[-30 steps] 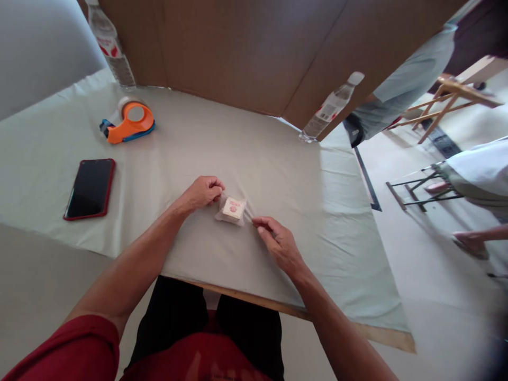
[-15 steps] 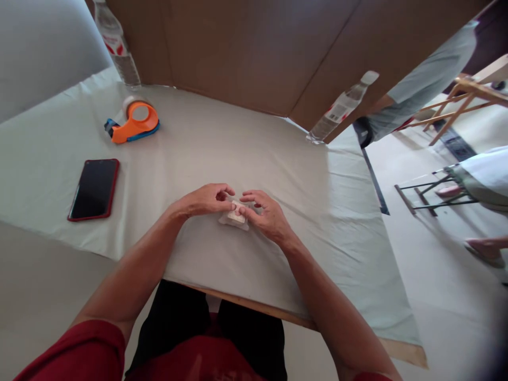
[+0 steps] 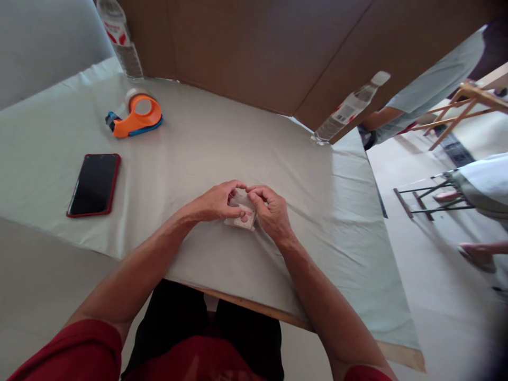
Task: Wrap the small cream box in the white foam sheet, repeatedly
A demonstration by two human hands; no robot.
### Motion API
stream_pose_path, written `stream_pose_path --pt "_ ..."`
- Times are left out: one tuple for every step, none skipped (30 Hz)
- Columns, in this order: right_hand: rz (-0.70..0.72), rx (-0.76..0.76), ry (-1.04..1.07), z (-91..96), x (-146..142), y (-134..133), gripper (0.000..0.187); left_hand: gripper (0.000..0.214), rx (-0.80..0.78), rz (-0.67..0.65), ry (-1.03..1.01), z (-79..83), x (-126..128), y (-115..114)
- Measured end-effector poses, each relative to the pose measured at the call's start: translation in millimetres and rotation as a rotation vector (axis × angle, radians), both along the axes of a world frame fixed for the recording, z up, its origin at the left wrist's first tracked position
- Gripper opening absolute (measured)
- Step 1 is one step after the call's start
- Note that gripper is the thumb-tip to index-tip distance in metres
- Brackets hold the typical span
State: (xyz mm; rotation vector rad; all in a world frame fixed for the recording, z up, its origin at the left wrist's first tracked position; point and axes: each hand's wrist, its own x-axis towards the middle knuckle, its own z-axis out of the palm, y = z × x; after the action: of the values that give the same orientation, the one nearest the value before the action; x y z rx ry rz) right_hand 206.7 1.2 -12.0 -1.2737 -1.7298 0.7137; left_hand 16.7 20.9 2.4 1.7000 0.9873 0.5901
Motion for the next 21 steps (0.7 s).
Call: stream_pose_path --pt "-0.007 0.007 0.006 2.3 -0.1 2.3 0.019 0.068 -0.006 0.007 -0.032 0.6 1.3 -0.6" --pt "-0.010 0.013 0.012 4.9 -0.3 5.1 0.019 0.070 -0.012 0.017 -0.057 1.2 2.5 -1.1" --pt "-0.012 0.016 0.019 7.7 -0.6 8.4 0.019 0.073 -0.014 0.031 -0.074 1.7 3.3 -1.4" --pt "-0.015 0.018 0.028 10.6 -1.0 11.9 0.019 0.077 -0.011 0.057 -0.083 1.9 3.7 -1.3" --pt "-0.024 0.019 0.042 13.2 -1.5 15.7 0.018 0.080 -0.003 0.090 -0.082 1.9 3.6 -0.9" --pt "-0.035 0.016 0.061 15.3 -1.9 19.8 0.018 0.083 0.007 0.124 -0.075 1.5 3.2 -0.2" --pt "-0.047 0.007 0.084 16.9 -2.2 24.1 0.017 0.085 0.018 0.154 -0.066 0.8 2.4 0.8" --pt "-0.060 -0.002 0.112 17.8 -2.2 28.8 0.017 0.085 0.021 0.177 -0.060 -0.3 1.4 1.9" --pt "-0.072 -0.010 0.140 17.9 -2.0 34.0 0.017 0.084 0.011 0.191 -0.066 -1.8 0.4 3.1" --pt "-0.083 -0.017 0.165 17.4 -1.4 39.7 0.018 0.083 -0.013 0.197 -0.090 -3.5 -0.5 4.3" --pt "-0.093 -0.023 0.185 16.3 -0.5 46.1 0.018 0.081 -0.046 0.200 -0.133 -5.4 -1.2 5.5" --pt "-0.102 -0.028 0.203 14.8 0.6 53.2 0.019 0.078 -0.081 0.204 -0.190 -7.4 -1.6 6.6" --pt "-0.109 -0.036 0.220 12.9 1.8 60.8 0.020 0.075 -0.114 0.212 -0.251 -9.2 -1.7 7.6" --pt "-0.107 -0.052 0.235 10.9 3.1 68.9 0.020 0.072 -0.142 0.227 -0.304 -10.9 -1.5 8.6" --pt "-0.097 -0.074 0.250 8.9 4.2 77.3 0.020 0.069 -0.164 0.247 -0.341 -12.2 -1.0 9.4" --pt "-0.082 -0.097 0.268 6.8 5.1 85.7 0.020 0.065 -0.181 0.271 -0.360 -13.2 -0.4 10.2" --pt "-0.064 -0.119 0.288 4.7 5.7 94.0 0.019 0.061 -0.196 0.295 -0.366 -13.9 0.4 10.8" --pt "-0.048 -0.138 0.307 2.7 6.2 101.8 0.019 0.055 -0.212 0.315 -0.365 -14.4 1.1 11.3" --pt "-0.038 -0.151 0.322 0.8 6.5 108.7 0.018 0.049 -0.229 0.329 -0.361 -14.8 1.8 11.7" --pt "-0.034 -0.159 0.330 -1.0 7.0 114.5 0.019 0.043 -0.243 0.340 -0.354 -15.1 2.3 12.0" --pt "-0.040 -0.162 0.325 -2.5 7.6 118.6 0.020 0.037 -0.255 0.350 -0.343 -15.5 2.8 12.2"
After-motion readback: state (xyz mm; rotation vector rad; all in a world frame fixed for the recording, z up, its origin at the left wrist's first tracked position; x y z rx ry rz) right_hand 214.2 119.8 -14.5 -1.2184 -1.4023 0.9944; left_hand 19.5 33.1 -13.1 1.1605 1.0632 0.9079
